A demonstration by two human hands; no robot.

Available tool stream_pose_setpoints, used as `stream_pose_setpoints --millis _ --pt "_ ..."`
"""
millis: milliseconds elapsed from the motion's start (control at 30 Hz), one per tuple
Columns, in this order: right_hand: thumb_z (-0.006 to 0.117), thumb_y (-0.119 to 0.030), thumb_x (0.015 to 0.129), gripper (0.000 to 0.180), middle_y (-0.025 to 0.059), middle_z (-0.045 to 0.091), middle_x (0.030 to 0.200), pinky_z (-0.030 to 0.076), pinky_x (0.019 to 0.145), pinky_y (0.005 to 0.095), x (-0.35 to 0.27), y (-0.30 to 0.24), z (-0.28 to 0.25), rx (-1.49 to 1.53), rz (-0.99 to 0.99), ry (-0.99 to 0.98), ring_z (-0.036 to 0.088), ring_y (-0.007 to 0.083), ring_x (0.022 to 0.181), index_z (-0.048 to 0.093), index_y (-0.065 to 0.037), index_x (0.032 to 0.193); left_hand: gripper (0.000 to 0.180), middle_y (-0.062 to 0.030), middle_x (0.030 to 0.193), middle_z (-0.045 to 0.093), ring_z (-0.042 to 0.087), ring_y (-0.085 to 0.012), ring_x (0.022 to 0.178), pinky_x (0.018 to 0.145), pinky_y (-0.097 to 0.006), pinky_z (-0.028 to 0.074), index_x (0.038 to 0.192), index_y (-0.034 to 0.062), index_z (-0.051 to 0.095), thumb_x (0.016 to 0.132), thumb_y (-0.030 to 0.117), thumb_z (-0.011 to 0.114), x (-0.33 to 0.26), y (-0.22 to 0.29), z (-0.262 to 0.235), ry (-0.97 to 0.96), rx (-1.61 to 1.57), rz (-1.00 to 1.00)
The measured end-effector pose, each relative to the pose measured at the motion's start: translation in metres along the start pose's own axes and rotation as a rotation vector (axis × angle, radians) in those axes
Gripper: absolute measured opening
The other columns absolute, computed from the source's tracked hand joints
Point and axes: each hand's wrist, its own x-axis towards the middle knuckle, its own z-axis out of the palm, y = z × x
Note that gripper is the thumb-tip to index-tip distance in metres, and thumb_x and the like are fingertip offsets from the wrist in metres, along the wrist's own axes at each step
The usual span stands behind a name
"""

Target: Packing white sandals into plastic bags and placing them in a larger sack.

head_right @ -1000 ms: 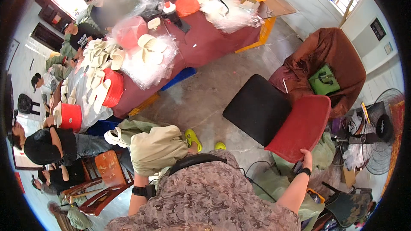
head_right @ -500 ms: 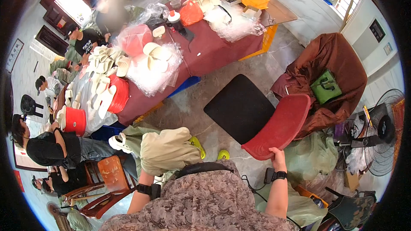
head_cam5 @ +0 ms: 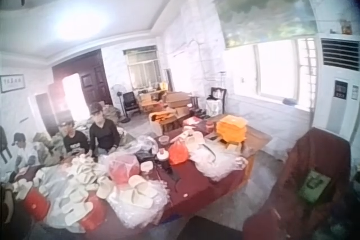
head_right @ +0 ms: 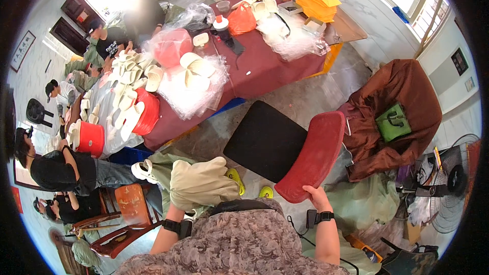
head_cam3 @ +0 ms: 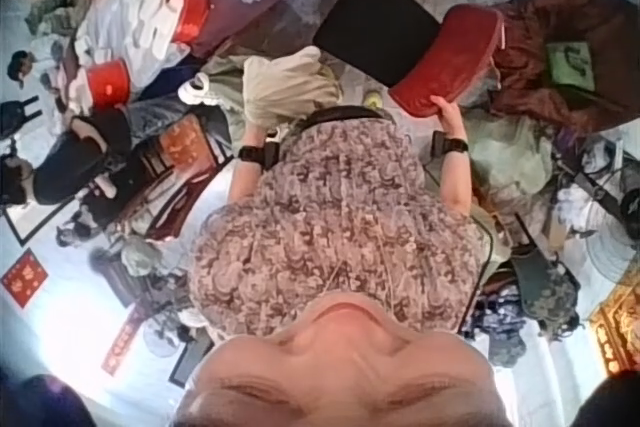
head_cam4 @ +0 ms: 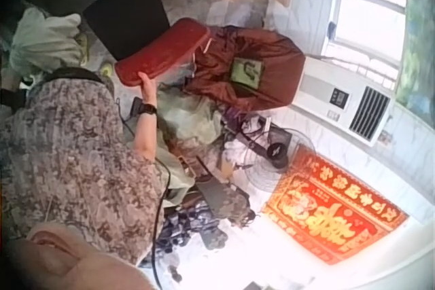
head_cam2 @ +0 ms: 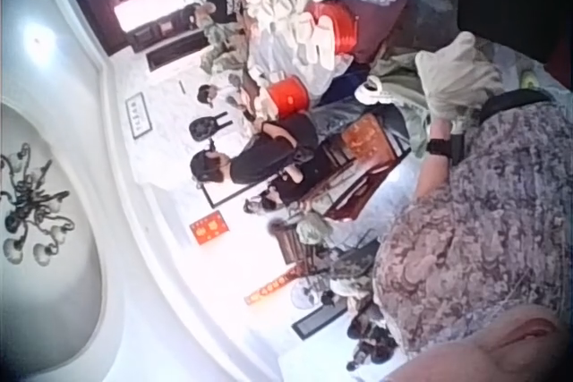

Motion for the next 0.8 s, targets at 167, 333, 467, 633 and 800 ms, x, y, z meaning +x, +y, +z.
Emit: stream_pose_setpoints --millis 167,333,467,633,800 --pt "0.077 -0.016 0.074 0.066 0.0113 0.059 0.123 0.047 0.094 0.0372 -0.008 -0.051 0.025 -0.515 0.239 0.14 0.057 0.0255 0.112 0.049 -0.002 0.133 0.054 -0.0083 0.148 0.04 0.04 -0.0243 0.133 0.115 -0.041 0.03 0.146 0.0079 0.031 0.103 0.039 0.038 0.014 -0.006 -0.015 0.102 -0.673 -0.162" --pt "0.076 -0.013 0.073 0.067 0.0165 0.056 0.127 0.044 0.097 0.0366 -0.003 -0.107 0.082 -1.011 -0.979 0.687 0.054 0.0313 0.115 0.05 -0.003 0.133 0.058 -0.008 0.146 0.041 0.041 -0.023 0.132 0.114 -0.038 0.03 0.147 0.0078 0.029 0.099 0.034 0.049 0.03 0.004 -0.056 0.181 -1.201 -0.172" --pt "0.079 -0.015 0.072 0.068 0.0162 0.05 0.135 0.04 0.104 0.0388 -0.002 -0.15 0.223 -0.988 -0.866 -0.125 0.049 0.0326 0.123 0.05 -0.004 0.133 0.051 -0.0116 0.144 0.043 0.046 -0.0262 0.128 0.11 -0.043 0.038 0.145 0.0062 0.032 0.104 0.036 0.037 0.059 0.04 -0.103 0.143 -0.737 -0.055" --pt "0.085 -0.037 0.066 0.099 0.0218 0.038 0.146 0.028 0.113 0.0442 0.003 -0.132 0.407 -1.049 -0.994 -0.97 0.035 0.0363 0.136 0.035 -0.001 0.144 0.051 -0.0123 0.142 0.046 0.047 -0.0258 0.129 0.11 -0.044 0.038 0.145 0.0061 0.034 0.104 0.035 0.036 0.086 0.027 -0.125 0.105 -1.821 -0.17" --pt "0.083 -0.036 0.069 0.102 0.0228 0.034 0.148 0.025 0.115 0.044 0.048 -0.099 0.483 -0.989 -0.977 -0.893 0.033 0.0359 0.138 0.028 0.0 0.147 0.054 -0.0072 0.148 0.04 0.042 -0.0191 0.134 0.113 -0.034 0.033 0.15 0.0083 0.025 0.105 0.038 0.034 0.116 0.05 -0.135 0.264 -1.533 -0.224"
